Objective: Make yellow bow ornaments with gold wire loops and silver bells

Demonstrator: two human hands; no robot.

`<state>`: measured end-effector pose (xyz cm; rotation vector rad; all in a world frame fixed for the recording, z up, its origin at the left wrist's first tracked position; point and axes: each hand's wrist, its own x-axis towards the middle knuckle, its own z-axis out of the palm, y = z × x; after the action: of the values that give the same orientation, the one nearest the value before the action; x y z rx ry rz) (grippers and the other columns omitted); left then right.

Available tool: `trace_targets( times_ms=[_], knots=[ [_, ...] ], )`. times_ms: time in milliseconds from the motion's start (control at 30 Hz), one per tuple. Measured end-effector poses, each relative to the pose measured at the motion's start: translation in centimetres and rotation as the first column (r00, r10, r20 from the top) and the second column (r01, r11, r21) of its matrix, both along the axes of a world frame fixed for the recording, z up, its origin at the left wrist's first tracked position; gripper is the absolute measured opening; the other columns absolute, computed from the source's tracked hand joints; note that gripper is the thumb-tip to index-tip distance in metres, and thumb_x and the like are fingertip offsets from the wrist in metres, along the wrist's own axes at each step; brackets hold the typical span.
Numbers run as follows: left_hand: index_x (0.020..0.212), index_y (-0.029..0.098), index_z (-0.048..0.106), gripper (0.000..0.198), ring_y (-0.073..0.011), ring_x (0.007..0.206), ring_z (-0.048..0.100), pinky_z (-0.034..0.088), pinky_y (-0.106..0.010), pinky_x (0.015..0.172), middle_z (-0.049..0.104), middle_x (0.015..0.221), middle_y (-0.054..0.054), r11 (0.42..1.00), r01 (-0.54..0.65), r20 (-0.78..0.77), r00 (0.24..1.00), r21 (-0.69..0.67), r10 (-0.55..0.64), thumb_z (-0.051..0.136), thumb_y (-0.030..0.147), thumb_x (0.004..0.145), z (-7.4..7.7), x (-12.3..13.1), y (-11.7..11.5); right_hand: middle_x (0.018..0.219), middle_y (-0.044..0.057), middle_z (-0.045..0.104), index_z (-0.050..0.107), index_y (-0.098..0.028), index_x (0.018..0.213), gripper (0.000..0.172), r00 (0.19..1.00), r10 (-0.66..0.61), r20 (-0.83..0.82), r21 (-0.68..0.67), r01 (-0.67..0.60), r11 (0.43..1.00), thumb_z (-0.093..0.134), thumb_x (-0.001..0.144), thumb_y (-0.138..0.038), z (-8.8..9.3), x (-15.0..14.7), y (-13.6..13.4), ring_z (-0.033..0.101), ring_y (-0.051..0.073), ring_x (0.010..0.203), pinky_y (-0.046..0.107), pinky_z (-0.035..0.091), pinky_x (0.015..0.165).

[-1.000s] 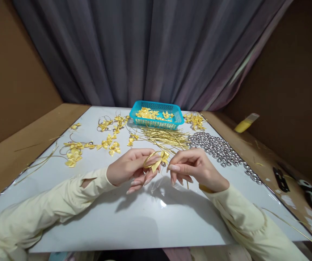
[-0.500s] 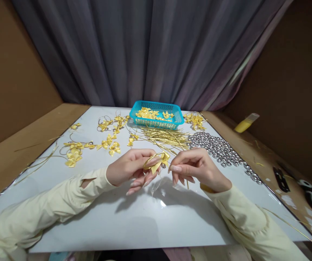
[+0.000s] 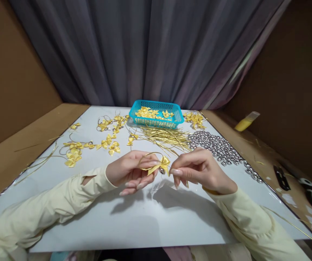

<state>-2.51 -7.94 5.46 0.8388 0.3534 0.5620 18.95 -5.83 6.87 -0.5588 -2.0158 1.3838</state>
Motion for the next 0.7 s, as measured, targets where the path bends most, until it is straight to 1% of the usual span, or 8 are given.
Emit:
trace_targets(
  times_ms=[167,433,700],
  knots=[
    [0.079,0.011,0.054,0.015,-0.0026,0.027,0.034,0.042,-0.013,0.026,0.058,0.050,0.000,1.000,0.015,0.051,0.999,-0.017,-0.014,0.045,0.019,0.088,0.01,-0.06,0.03,0.053,0.005,0.065,0.068,-0.010,0.071,0.011,1.000,0.006,-0.002,0.006,-0.006,1.000,0.063,0.078,-0.017,-0.01,0.06,-0.01,0.051,0.006,0.042,0.015,0.036,0.036],
    [0.079,0.010,0.055,0.016,-0.0028,0.027,0.035,0.042,-0.013,0.026,0.057,0.050,0.000,0.999,0.025,0.039,0.999,-0.023,-0.024,0.045,0.018,0.088,0.00,-0.05,0.01,0.054,0.005,0.066,0.068,-0.010,0.071,0.012,1.000,0.019,0.008,0.038,-0.019,0.999,0.063,0.078,-0.017,0.01,0.17,0.03,0.052,0.006,0.042,0.015,0.038,0.037],
    [0.078,0.009,0.056,0.020,-0.0026,0.026,0.035,0.041,-0.012,0.026,0.057,0.049,-0.001,1.000,0.022,0.027,0.999,-0.017,-0.021,0.043,0.018,0.089,0.12,-0.02,-0.02,0.053,0.005,0.066,0.068,-0.009,0.070,0.012,1.000,0.023,0.009,0.039,-0.023,0.999,0.062,0.078,-0.017,0.05,0.16,0.07,0.052,0.006,0.042,0.016,0.040,0.038]
  ],
)
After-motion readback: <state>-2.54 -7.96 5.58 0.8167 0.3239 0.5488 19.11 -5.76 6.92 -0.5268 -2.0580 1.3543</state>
